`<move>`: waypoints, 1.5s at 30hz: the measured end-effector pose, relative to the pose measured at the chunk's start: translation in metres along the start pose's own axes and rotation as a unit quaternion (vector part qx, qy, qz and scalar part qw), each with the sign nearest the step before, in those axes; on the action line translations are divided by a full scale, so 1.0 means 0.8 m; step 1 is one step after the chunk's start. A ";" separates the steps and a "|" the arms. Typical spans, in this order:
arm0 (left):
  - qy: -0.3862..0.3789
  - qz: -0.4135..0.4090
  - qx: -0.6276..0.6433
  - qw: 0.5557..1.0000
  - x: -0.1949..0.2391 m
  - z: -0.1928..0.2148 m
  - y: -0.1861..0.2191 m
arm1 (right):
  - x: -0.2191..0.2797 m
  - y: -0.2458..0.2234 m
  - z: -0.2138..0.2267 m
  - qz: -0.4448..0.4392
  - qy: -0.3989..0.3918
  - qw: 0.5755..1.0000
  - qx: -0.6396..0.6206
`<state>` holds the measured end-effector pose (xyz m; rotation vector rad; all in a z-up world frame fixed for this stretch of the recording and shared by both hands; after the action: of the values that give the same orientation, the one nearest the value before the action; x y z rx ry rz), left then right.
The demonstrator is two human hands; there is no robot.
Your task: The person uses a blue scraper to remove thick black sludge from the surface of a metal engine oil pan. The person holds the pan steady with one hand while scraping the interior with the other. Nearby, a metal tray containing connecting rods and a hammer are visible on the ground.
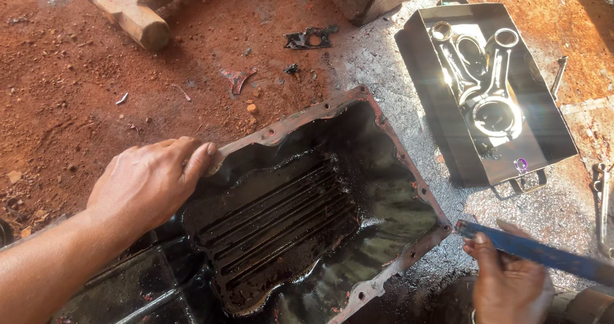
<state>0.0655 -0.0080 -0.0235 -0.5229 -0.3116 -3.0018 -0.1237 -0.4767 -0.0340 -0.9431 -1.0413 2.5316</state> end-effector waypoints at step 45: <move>0.037 -0.032 0.023 0.999 0.005 0.004 0.001 | 0.001 -0.049 -0.031 0.192 -0.169 0.944 0.209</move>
<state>0.0628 -0.0081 -0.0194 -0.4040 -0.3970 -3.0586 -0.1087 -0.4345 -0.0202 -0.6502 -0.3698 3.1420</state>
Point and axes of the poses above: each hand's wrist, its own x-axis away from the middle knuckle, its own z-axis out of the back of the hand, y = z × x, the point moved 7 cm from there along -x, towards the middle knuckle, and after that the axes turned 11 degrees about z, right-handed, at the moved point
